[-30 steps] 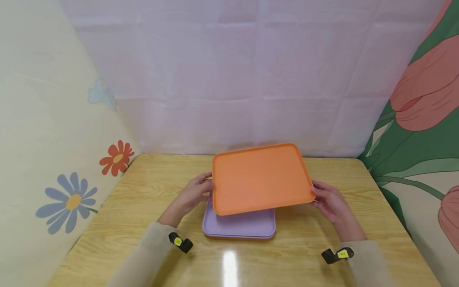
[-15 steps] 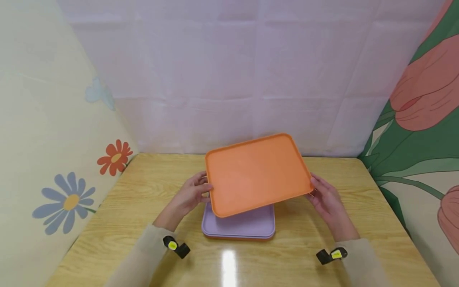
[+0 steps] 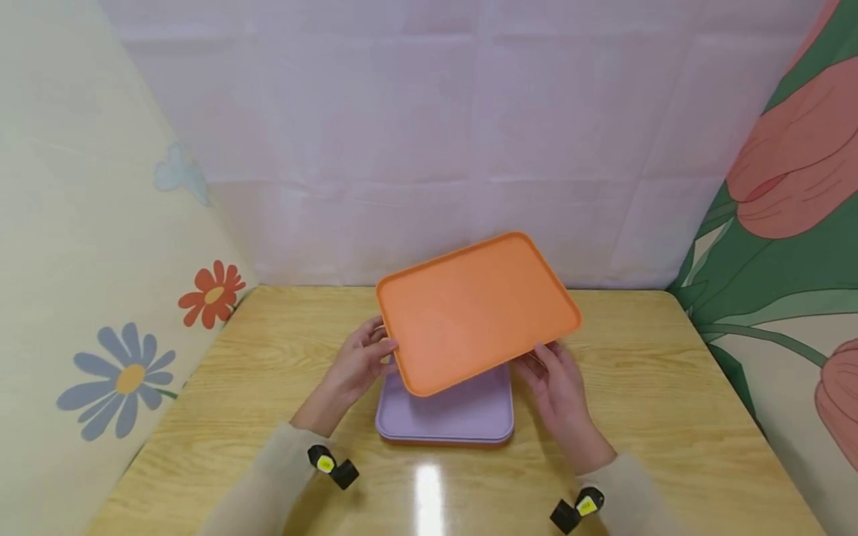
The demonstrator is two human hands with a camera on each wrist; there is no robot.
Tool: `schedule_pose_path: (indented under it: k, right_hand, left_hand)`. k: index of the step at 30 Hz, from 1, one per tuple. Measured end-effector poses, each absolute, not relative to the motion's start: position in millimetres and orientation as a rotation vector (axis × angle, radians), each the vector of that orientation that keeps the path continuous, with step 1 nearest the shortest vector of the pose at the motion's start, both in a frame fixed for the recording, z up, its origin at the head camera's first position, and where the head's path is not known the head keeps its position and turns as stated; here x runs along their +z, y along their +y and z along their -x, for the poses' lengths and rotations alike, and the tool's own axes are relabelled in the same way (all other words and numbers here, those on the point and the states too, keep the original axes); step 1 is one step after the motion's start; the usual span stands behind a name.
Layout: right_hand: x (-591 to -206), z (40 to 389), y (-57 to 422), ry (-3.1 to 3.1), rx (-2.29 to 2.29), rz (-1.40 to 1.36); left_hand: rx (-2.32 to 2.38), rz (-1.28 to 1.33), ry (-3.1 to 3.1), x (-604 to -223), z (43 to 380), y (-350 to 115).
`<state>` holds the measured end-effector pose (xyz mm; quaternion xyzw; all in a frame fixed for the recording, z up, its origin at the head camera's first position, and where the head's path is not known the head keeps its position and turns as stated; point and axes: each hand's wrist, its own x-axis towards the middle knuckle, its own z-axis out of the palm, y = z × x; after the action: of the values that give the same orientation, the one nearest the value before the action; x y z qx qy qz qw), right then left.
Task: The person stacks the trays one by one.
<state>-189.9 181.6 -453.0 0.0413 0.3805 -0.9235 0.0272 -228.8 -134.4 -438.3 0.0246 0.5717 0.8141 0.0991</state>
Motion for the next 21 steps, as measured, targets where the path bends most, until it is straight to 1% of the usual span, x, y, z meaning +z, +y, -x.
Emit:
schedule_pose_path:
  k: [6,12,21]
  right_hand:
    - [-449.5,185.1,156.4,1.134,-2.866,-0.128]
    - [-443.0,184.9,140.3,1.109,-2.891,-0.267]
    - [-440.5,189.2,130.8,1.093,-2.970,-0.319]
  left_hand:
    - [2.472,-0.070,1.681,-440.5,226.7,-128.4]
    - [2.504,-0.067,1.673,-443.2,225.4,-123.5]
    - [2.528,-0.077,1.663,-447.2,224.9,-119.1]
